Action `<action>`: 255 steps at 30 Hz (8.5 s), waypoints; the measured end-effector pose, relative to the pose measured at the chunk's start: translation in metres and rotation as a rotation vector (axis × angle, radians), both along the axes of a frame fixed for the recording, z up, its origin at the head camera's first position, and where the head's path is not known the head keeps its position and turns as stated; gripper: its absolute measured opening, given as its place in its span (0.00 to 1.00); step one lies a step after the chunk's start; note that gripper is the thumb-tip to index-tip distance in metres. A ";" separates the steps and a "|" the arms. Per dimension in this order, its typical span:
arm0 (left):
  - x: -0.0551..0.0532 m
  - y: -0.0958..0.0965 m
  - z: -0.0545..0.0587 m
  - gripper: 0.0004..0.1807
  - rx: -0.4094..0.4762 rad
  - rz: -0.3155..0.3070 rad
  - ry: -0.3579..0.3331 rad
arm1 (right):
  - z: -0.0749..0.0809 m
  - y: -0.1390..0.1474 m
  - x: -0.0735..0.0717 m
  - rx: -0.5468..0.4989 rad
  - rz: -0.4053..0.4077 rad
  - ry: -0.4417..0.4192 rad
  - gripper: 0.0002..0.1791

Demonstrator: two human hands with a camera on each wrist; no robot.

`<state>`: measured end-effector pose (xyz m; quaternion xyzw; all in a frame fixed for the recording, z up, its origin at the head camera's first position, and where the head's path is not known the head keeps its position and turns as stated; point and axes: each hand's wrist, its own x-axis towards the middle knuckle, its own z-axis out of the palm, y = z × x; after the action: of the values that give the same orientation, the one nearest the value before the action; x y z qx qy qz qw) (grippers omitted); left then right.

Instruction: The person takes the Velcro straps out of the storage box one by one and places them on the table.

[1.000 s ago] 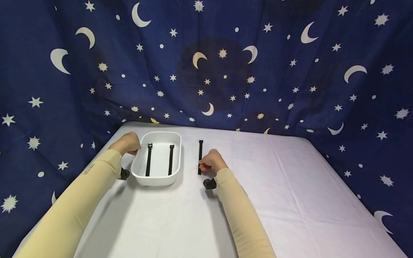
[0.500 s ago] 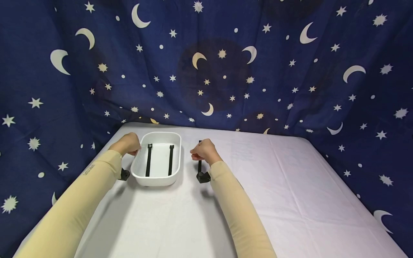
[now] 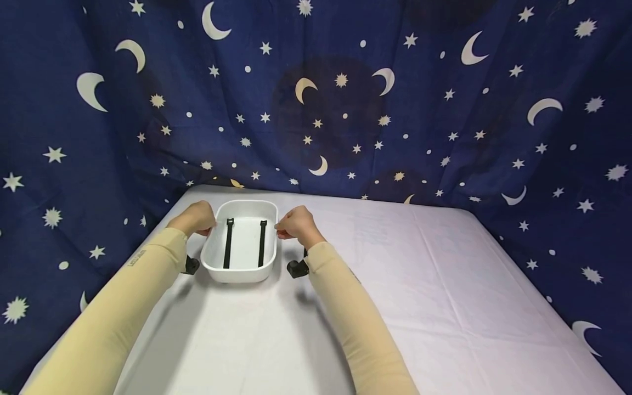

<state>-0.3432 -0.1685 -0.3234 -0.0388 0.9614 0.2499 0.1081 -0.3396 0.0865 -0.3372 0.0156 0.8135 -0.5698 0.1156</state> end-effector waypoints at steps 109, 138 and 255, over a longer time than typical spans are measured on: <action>0.001 -0.003 -0.006 0.15 0.024 -0.006 0.046 | -0.040 -0.117 0.030 0.358 0.137 0.034 0.12; 0.003 0.000 -0.006 0.16 0.015 0.015 0.031 | -0.014 -0.061 0.032 0.109 0.232 0.076 0.12; 0.009 0.004 -0.005 0.19 0.001 0.036 0.003 | -0.021 0.119 0.004 0.209 -0.164 -0.030 0.08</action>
<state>-0.3339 -0.1642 -0.3282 -0.0557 0.9606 0.2524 0.1021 -0.3354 0.2056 -0.3583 0.1028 0.8626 -0.4891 0.0784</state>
